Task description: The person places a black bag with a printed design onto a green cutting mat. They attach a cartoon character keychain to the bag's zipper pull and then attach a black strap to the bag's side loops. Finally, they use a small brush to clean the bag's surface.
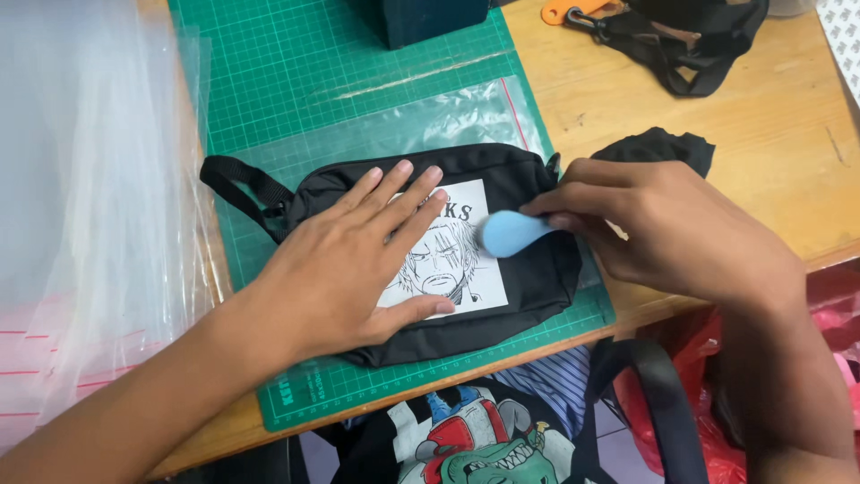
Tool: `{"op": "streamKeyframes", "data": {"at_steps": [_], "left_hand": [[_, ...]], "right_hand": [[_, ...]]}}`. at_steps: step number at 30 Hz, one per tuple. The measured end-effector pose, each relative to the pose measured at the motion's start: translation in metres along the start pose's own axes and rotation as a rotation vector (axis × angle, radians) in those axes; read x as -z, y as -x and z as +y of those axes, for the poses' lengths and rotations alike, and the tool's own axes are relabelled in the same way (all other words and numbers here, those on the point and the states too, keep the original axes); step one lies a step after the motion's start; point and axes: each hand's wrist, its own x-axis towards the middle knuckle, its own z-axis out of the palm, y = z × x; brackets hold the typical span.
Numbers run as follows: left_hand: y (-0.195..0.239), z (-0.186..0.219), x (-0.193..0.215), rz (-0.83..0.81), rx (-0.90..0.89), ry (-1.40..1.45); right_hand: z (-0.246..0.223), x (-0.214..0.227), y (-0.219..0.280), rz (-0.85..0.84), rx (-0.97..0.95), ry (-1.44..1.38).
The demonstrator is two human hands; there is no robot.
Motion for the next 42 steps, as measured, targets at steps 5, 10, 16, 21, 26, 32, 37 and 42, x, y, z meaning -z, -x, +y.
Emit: {"op": "streamKeyframes", "data": {"at_steps": [5, 10, 16, 21, 26, 32, 37, 42], "left_hand": [[0.008, 0.005, 0.004, 0.001, 0.015, -0.12], [0.014, 0.011, 0.022, 0.272, -0.049, -0.326], [0.046, 0.026, 0.036, 0.024, 0.031, -0.149], [0.059, 0.028, 0.03, 0.098, 0.017, -0.187], [0.058, 0.027, 0.026, 0.148, -0.003, -0.177], [0.052, 0.027, 0.031, 0.179, -0.058, -0.17], [0.043, 0.025, 0.036, 0.205, -0.083, -0.147], [0.032, 0.025, 0.036, 0.249, -0.101, -0.155]], "right_hand": [[0.0, -0.009, 0.019, 0.285, -0.098, 0.503], [-0.02, 0.009, 0.015, -0.063, 0.13, -0.123], [0.017, 0.006, 0.03, 0.297, -0.13, 0.291], [0.059, 0.007, 0.039, 0.425, -0.198, 0.379], [0.076, 0.001, 0.035, 0.43, -0.194, 0.275], [0.086, -0.003, 0.036, 0.324, -0.198, 0.321], [0.084, -0.003, 0.034, 0.306, -0.223, 0.287], [0.07, 0.004, 0.029, 0.206, -0.315, 0.214]]}}
